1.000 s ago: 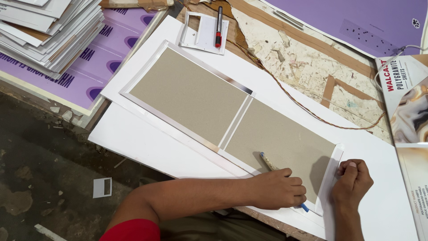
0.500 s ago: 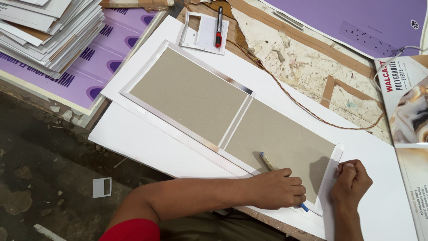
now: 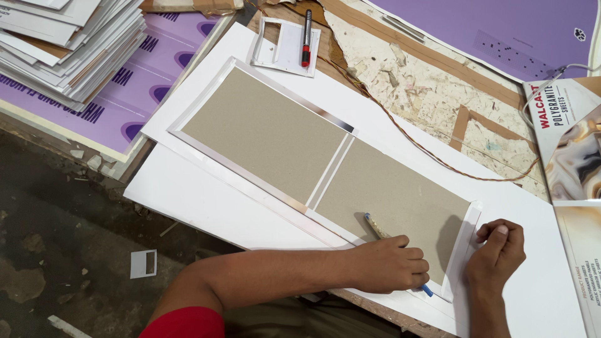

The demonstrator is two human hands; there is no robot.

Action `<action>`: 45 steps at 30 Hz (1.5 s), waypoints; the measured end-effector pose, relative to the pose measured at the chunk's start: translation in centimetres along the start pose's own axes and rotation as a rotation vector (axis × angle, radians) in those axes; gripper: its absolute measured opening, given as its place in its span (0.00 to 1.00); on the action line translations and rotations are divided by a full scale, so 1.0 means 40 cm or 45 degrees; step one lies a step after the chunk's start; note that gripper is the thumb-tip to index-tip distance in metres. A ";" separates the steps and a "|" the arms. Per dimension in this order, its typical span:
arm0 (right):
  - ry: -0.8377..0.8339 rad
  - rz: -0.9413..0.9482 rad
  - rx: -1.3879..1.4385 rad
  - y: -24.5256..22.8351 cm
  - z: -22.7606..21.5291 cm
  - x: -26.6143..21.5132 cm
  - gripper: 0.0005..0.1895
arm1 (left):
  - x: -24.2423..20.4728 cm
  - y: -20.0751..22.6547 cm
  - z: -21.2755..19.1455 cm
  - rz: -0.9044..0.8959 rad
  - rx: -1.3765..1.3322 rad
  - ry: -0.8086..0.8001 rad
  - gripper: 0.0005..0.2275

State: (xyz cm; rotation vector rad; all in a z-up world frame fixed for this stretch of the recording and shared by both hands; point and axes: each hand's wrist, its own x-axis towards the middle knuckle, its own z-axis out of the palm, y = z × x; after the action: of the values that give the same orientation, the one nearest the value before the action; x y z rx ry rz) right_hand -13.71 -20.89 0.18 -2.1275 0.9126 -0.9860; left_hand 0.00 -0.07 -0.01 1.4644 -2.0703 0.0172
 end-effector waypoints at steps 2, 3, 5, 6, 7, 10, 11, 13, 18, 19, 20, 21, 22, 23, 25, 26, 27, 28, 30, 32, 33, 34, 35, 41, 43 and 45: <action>0.004 0.006 0.038 -0.007 0.001 -0.002 0.13 | 0.001 0.000 0.001 0.001 0.001 -0.008 0.09; 0.006 0.009 0.056 -0.010 0.001 -0.002 0.13 | 0.001 0.000 0.002 0.000 0.002 -0.016 0.09; 0.007 0.012 0.062 -0.015 0.000 -0.002 0.13 | 0.001 0.000 0.003 0.000 0.005 -0.020 0.09; 0.007 0.013 0.065 -0.016 0.000 -0.001 0.13 | 0.002 0.000 0.003 0.000 0.006 -0.017 0.09; 0.007 0.015 0.045 -0.017 0.001 -0.001 0.13 | 0.001 0.000 0.003 0.001 0.008 -0.015 0.09; 0.006 0.006 -0.014 -0.018 0.001 -0.002 0.12 | 0.000 -0.001 0.002 0.005 0.004 -0.016 0.10; 0.006 -0.005 -0.034 -0.017 0.001 -0.002 0.13 | -0.001 0.000 0.001 0.004 0.005 -0.014 0.10; 0.004 0.005 -0.047 -0.016 0.000 -0.002 0.15 | -0.001 0.000 0.000 0.003 0.006 -0.010 0.10; 0.003 0.081 -0.089 -0.007 -0.004 -0.004 0.21 | -0.003 0.002 -0.002 0.005 0.022 0.011 0.09; -0.007 0.096 -0.102 -0.004 -0.005 -0.004 0.22 | -0.003 0.002 -0.002 0.005 0.032 0.016 0.09; -0.018 0.112 -0.116 -0.001 -0.005 -0.005 0.23 | -0.004 0.002 -0.002 0.005 0.031 0.013 0.09; -0.028 0.126 -0.129 0.001 -0.005 -0.006 0.24 | -0.005 0.002 -0.002 0.006 0.031 0.010 0.09; -0.035 0.122 -0.128 0.003 -0.004 -0.006 0.24 | -0.005 0.002 -0.003 0.007 0.031 0.008 0.09; -0.041 0.119 -0.127 0.004 -0.004 -0.007 0.25 | -0.006 0.002 -0.003 0.008 0.031 0.011 0.09; -0.049 0.104 -0.118 0.004 -0.002 -0.007 0.25 | -0.006 0.002 -0.003 0.009 0.033 0.018 0.09; -0.050 0.094 -0.111 0.003 -0.002 -0.007 0.25 | -0.005 0.002 -0.003 0.008 0.034 0.019 0.09; -0.051 0.084 -0.103 0.001 -0.001 -0.007 0.25 | -0.005 0.002 -0.002 0.007 0.035 0.021 0.09; -0.036 0.046 -0.108 -0.002 0.000 -0.006 0.22 | -0.004 0.002 -0.002 0.007 0.035 0.022 0.09; -0.005 -0.028 -0.118 -0.011 0.001 -0.004 0.15 | -0.002 0.001 -0.002 0.007 0.024 0.018 0.09; -0.002 -0.046 -0.048 -0.020 0.001 -0.003 0.12 | -0.002 0.001 -0.001 0.008 0.019 0.009 0.10; 0.001 -0.054 -0.012 -0.024 0.002 -0.002 0.11 | -0.002 0.001 -0.001 0.007 0.019 0.002 0.09; -0.007 -0.039 0.005 -0.028 0.002 -0.002 0.10 | -0.002 0.001 -0.001 0.007 0.020 -0.006 0.09; -0.016 -0.024 0.022 -0.031 0.003 -0.002 0.09 | -0.002 0.001 -0.002 0.008 0.021 -0.005 0.09; -0.056 0.034 -0.014 -0.040 0.007 0.000 0.08 | -0.003 0.001 -0.004 0.009 0.023 0.003 0.09; -0.068 0.048 0.003 -0.041 0.007 -0.001 0.08 | -0.004 0.001 -0.004 0.002 0.009 0.008 0.09; -0.079 0.055 0.028 -0.042 0.007 -0.003 0.09 | -0.004 0.001 -0.005 0.008 0.007 0.016 0.09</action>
State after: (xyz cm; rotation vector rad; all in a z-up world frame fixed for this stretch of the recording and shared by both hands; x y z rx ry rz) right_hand -12.98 -19.76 1.26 -2.0993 0.9092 -0.8997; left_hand 0.10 0.15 0.07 1.4575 -2.0660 0.0346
